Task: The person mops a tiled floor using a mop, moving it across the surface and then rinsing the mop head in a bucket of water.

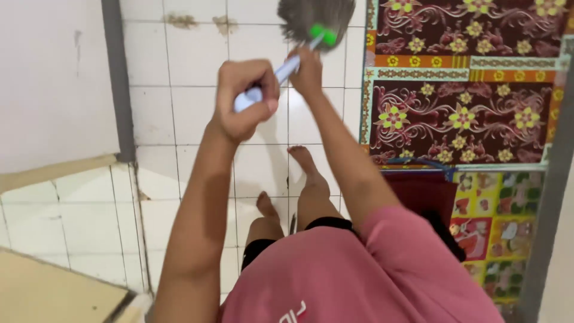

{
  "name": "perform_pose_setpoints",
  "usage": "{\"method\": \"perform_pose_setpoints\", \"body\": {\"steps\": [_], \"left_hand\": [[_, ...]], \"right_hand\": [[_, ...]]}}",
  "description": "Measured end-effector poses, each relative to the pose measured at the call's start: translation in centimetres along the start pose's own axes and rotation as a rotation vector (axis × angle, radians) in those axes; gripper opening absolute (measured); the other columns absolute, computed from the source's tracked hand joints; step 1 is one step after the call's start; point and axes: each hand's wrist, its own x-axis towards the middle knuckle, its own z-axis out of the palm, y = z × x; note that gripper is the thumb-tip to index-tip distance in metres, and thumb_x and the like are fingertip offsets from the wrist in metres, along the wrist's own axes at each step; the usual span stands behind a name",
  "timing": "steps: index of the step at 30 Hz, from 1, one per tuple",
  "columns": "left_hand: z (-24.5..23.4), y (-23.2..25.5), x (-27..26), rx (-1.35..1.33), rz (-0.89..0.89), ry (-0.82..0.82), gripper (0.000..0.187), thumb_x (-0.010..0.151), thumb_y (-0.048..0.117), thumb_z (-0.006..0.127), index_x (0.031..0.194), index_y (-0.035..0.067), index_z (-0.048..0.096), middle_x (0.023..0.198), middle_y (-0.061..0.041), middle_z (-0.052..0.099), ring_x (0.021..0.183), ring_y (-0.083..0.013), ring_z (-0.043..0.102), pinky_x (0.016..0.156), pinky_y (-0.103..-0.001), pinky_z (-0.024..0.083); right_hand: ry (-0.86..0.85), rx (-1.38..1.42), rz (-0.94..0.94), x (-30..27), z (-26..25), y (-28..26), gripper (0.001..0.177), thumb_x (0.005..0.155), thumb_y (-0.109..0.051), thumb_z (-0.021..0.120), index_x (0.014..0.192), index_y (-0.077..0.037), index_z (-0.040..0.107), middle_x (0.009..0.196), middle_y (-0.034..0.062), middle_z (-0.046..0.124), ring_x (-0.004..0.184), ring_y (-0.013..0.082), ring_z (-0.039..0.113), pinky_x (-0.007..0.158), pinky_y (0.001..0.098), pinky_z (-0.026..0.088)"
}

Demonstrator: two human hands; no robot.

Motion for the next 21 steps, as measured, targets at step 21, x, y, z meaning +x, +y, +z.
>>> {"method": "perform_pose_setpoints", "body": {"steps": [21], "left_hand": [[9.8,8.7,-18.6,-0.510,-0.245,-0.122,0.026,0.078,0.016,0.061,0.070,0.001,0.041,0.062,-0.010,0.048,0.052,-0.0172,0.046,0.051,-0.031,0.040]], "right_hand": [[-0.199,0.263,0.333,-42.3,-10.1,-6.9,0.020,0.082,-0.019,0.071,0.068,-0.007,0.063,0.061,0.0135,0.055,0.054,0.0275,0.054,0.054,0.0385,0.044]]}}
